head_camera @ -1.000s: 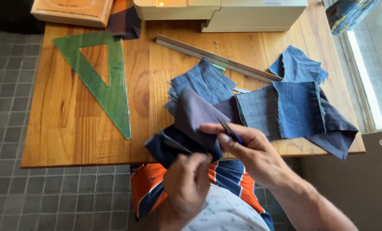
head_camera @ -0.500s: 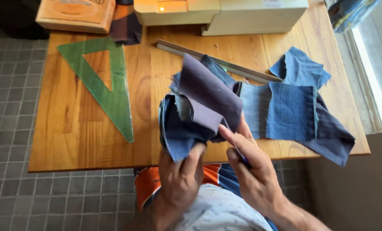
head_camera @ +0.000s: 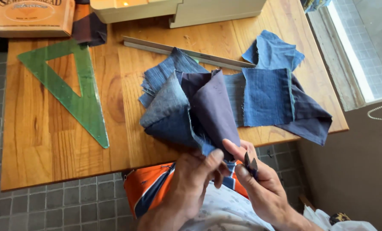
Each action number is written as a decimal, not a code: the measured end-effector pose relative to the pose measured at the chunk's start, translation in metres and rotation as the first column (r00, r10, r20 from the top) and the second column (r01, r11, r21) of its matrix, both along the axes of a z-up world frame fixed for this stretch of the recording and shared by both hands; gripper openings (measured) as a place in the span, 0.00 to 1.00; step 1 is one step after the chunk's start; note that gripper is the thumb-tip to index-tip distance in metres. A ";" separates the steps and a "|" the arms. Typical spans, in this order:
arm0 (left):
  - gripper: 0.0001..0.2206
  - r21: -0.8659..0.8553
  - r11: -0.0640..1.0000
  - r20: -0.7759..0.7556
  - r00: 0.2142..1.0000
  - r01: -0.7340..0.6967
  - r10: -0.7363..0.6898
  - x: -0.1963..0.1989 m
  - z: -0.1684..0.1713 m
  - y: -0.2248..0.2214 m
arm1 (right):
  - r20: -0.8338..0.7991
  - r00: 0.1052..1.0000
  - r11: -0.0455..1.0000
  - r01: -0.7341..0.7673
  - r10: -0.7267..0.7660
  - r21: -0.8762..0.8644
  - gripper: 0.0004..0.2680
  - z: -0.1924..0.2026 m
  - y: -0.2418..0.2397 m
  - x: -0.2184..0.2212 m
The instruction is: Cutting denim fabric scraps with scissors and arranging them on a workbench
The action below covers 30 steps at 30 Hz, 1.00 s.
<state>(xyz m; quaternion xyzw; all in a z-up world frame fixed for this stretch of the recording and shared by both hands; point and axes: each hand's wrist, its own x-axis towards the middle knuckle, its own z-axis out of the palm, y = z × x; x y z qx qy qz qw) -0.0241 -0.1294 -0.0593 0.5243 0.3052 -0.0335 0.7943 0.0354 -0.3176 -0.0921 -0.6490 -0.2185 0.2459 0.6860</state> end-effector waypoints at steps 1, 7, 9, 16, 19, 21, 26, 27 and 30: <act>0.14 -0.185 0.980 0.074 0.993 -0.072 0.087 0.002 -0.011 -0.004 | -0.068 0.998 0.997 0.013 -0.008 0.078 0.21 -0.001 0.000 -0.002; 0.18 -0.348 0.933 0.260 0.946 -0.093 0.191 -0.004 -0.027 -0.010 | -0.216 0.943 0.947 0.288 -0.254 0.145 0.22 -0.022 -0.014 -0.001; 0.26 -0.371 0.928 0.257 0.955 -0.041 0.145 -0.008 -0.031 -0.010 | -0.242 0.929 0.940 0.315 -0.278 0.131 0.23 -0.026 -0.016 0.000; 0.24 -0.311 0.950 0.201 0.977 0.000 0.066 -0.001 -0.002 -0.012 | -0.175 0.972 0.964 0.190 -0.157 0.188 0.22 -0.035 -0.014 -0.005; 0.20 -0.370 0.929 0.172 0.984 0.023 0.044 0.001 -0.011 -0.017 | -0.214 0.966 0.962 0.191 -0.149 0.195 0.22 -0.039 -0.019 -0.005; 0.18 -0.447 0.894 0.136 0.989 0.011 0.056 0.003 -0.016 -0.019 | -0.236 0.961 0.962 0.194 -0.148 0.189 0.23 -0.038 -0.018 -0.005; 0.14 -0.440 0.876 -0.117 0.980 -0.197 0.161 0.005 -0.017 -0.017 | 0.046 0.976 0.976 0.216 -0.215 -0.031 0.22 -0.023 -0.016 -0.004; 0.14 -0.438 0.876 -0.122 0.979 -0.200 0.162 0.005 -0.012 -0.017 | 0.040 0.976 0.976 0.215 -0.214 -0.032 0.22 -0.021 -0.015 -0.004; 0.16 -0.480 0.858 -0.063 0.983 -0.183 0.175 0.005 -0.008 -0.014 | 0.104 0.979 0.984 0.167 -0.173 0.063 0.21 -0.013 -0.007 -0.004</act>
